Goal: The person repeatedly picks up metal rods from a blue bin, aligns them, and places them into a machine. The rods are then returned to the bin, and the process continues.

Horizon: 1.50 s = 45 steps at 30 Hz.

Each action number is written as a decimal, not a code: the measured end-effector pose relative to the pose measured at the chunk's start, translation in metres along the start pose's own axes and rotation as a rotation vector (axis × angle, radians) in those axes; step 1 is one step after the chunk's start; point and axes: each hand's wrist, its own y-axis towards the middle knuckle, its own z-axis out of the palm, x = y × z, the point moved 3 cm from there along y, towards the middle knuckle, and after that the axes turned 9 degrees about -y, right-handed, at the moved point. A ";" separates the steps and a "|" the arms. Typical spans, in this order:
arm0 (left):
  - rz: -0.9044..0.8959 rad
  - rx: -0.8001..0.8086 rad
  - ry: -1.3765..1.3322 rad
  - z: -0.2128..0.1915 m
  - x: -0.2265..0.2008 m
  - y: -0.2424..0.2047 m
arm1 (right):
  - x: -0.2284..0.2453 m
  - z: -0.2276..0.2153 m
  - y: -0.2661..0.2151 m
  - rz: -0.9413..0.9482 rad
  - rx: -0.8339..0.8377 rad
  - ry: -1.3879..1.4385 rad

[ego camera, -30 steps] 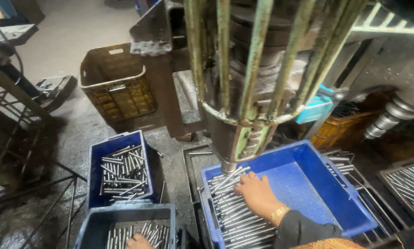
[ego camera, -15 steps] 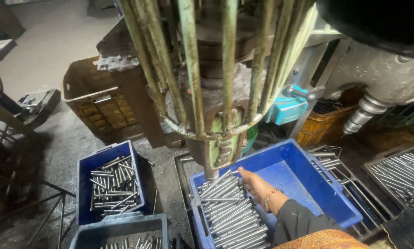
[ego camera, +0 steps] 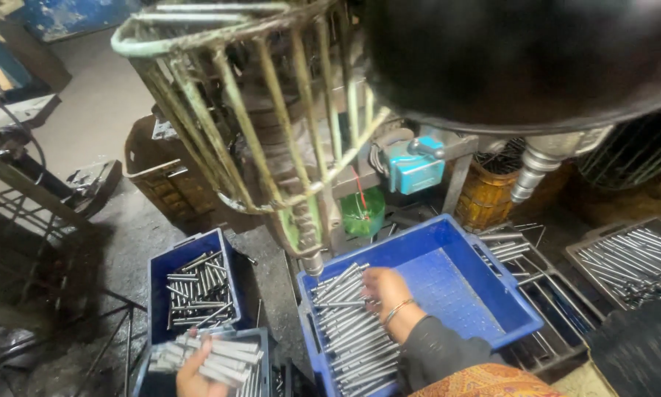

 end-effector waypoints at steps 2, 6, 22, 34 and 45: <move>0.025 0.025 -0.143 0.099 0.023 -0.002 | 0.007 0.015 -0.074 0.272 0.218 0.166; -0.113 0.260 -0.423 0.157 0.098 -0.037 | 0.036 0.033 -0.170 0.343 0.558 0.430; -0.167 -0.624 -0.198 0.206 0.129 -0.087 | 0.058 0.013 0.005 -0.093 0.118 -0.612; -0.287 -0.354 0.140 0.202 0.150 -0.060 | 0.050 0.021 -0.048 -0.750 0.411 -1.161; -0.135 -0.229 0.316 0.212 0.112 -0.047 | 0.086 0.020 -0.103 -0.820 0.368 -1.303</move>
